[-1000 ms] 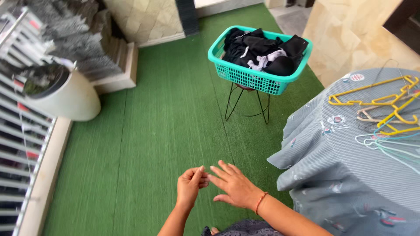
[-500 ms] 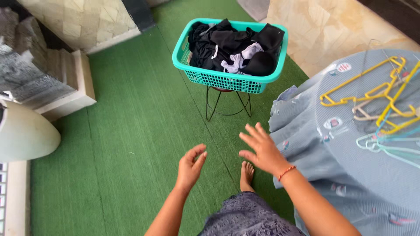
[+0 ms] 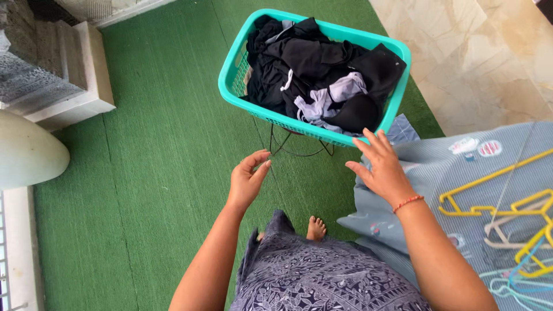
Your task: The person takes clothing items from a plastic basket, places them onto hangers, and then hangs the hangers onto a laundry rack.
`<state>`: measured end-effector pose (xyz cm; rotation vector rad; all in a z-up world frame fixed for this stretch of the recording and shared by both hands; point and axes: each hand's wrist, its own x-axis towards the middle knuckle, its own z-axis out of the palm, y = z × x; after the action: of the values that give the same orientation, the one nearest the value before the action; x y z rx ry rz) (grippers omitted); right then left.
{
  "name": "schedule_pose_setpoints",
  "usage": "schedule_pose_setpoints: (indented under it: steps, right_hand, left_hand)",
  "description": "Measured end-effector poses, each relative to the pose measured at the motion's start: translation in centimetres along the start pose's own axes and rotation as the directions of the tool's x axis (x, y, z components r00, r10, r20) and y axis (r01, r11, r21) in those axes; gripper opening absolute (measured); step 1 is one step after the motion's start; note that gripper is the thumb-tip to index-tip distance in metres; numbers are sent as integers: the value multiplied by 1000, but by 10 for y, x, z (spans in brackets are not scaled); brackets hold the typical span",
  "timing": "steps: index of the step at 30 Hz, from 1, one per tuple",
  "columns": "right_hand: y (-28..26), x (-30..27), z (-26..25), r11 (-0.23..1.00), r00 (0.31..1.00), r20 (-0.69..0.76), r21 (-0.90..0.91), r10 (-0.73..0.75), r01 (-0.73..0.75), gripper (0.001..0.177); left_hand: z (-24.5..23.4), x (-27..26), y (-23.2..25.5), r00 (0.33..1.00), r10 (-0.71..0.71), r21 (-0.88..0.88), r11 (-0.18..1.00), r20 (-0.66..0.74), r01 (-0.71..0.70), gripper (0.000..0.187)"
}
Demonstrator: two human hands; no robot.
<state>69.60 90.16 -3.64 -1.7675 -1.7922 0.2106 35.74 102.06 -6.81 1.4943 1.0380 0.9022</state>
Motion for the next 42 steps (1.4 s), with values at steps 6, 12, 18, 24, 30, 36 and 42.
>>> schedule_pose_setpoints:
  steps: [6, 12, 18, 24, 30, 36, 42]
  right_hand:
    - [19, 38, 15, 994, 990, 89, -13, 108, -108, 55]
    - [24, 115, 76, 994, 973, 205, -67, 103, -91, 47]
    - [3, 189, 139, 982, 961, 217, 42, 170, -184, 52]
    - [-6, 260, 160, 930, 895, 254, -62, 365, -362, 52]
    - [37, 304, 190, 957, 920, 271, -133, 284, -256, 39]
    - [82, 307, 186, 893, 884, 157, 29, 440, -450, 29]
    - [64, 287, 99, 729, 803, 304, 340, 512, -594, 17]
  left_hand:
    - [-47, 68, -42, 994, -104, 142, 984, -32, 108, 30]
    - [-91, 170, -64, 994, -106, 187, 977, -1, 104, 29]
    - [-110, 248, -91, 960, 200, 567, 776, 194, -276, 27]
    - [-104, 276, -115, 954, 103, 560, 790, 282, -251, 27]
    - [-103, 272, -116, 949, 52, 526, 823, 310, -217, 26]
    - [-94, 281, -102, 959, -14, 563, 812, 283, -155, 24]
    - [-50, 311, -113, 960, -106, 462, 887, 259, -27, 28]
